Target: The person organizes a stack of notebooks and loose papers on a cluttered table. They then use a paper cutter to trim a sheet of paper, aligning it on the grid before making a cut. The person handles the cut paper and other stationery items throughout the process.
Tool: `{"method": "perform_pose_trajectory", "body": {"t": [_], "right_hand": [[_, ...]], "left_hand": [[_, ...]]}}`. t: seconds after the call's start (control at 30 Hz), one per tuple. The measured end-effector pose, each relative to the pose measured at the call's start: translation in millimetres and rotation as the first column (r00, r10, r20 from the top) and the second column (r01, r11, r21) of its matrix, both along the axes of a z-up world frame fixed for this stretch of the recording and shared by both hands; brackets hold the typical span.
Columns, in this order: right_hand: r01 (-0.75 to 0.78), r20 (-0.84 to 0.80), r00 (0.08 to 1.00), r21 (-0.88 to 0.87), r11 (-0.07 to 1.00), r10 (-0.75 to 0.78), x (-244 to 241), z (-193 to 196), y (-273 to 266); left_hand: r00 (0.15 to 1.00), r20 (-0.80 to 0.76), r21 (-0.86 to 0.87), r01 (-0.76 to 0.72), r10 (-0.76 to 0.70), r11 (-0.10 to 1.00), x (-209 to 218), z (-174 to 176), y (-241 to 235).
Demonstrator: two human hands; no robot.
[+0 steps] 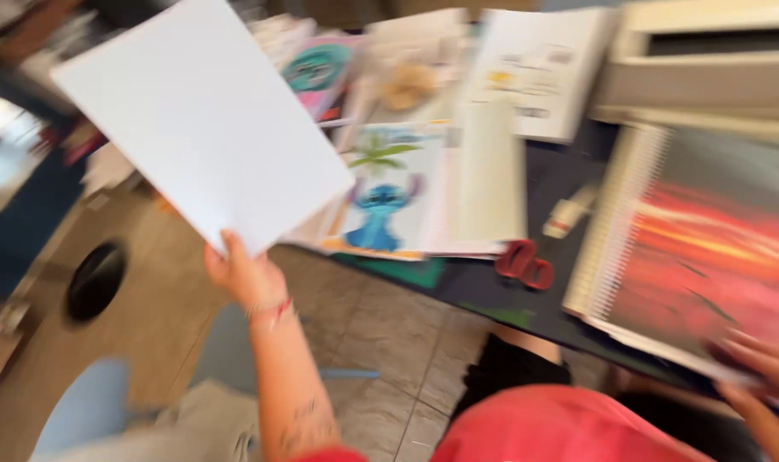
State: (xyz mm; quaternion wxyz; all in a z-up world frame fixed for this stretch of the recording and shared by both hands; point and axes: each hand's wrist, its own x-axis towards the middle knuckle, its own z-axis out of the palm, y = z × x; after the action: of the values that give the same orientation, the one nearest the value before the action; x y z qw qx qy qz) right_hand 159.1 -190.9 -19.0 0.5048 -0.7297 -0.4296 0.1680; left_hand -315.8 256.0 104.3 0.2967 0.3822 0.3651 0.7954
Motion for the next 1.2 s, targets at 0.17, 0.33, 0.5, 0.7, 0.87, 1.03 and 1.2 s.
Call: {"method": "perform_pose_trajectory", "body": {"t": [0.17, 0.33, 0.5, 0.7, 0.87, 1.03, 1.2], "right_hand": [[0.122, 0.136, 0.984, -0.077, 0.99, -0.11, -26.5, 42.9, -40.0], [-0.014, -0.5, 0.866, -0.013, 1.0, 0.005, -25.9, 42.7, -51.5], [0.004, -0.654, 0.738, 0.252, 0.968, 0.167, -20.9, 56.9, -48.8], [0.321, -0.703, 0.587, -0.253, 0.913, -0.401, 3.9, 107.9, -50.9], [0.366, -0.528, 0.76, -0.132, 0.921, -0.378, 39.3, 66.0, -63.3], [0.402, -0.459, 0.751, -0.253, 0.88, -0.475, 41.2, 83.3, -31.6], [0.417, -0.625, 0.62, -0.249, 0.874, -0.474, 43.8, 87.7, -16.4]], "left_hand": [[0.891, -0.053, -0.325, 0.413, -0.452, 0.851, 119.0, -28.4, -118.3], [0.683, 0.311, -0.535, 0.7, -0.661, 0.472, 184.7, -108.4, -200.8], [0.464, 0.323, -0.518, 0.816, -0.825, 0.256, 243.0, -105.5, -255.3], [0.051, -0.158, -0.505, 0.854, -0.986, 0.125, 266.3, -60.4, -271.8], [0.088, -0.865, -0.231, 0.804, -0.495, 0.548, 278.7, -46.7, -249.4], [-0.221, -0.863, -0.457, 0.723, -0.454, 0.517, 284.5, -72.5, -232.8], [-0.392, -0.799, -0.59, 0.662, -0.456, 0.463, 286.6, -59.6, -227.9]]}}
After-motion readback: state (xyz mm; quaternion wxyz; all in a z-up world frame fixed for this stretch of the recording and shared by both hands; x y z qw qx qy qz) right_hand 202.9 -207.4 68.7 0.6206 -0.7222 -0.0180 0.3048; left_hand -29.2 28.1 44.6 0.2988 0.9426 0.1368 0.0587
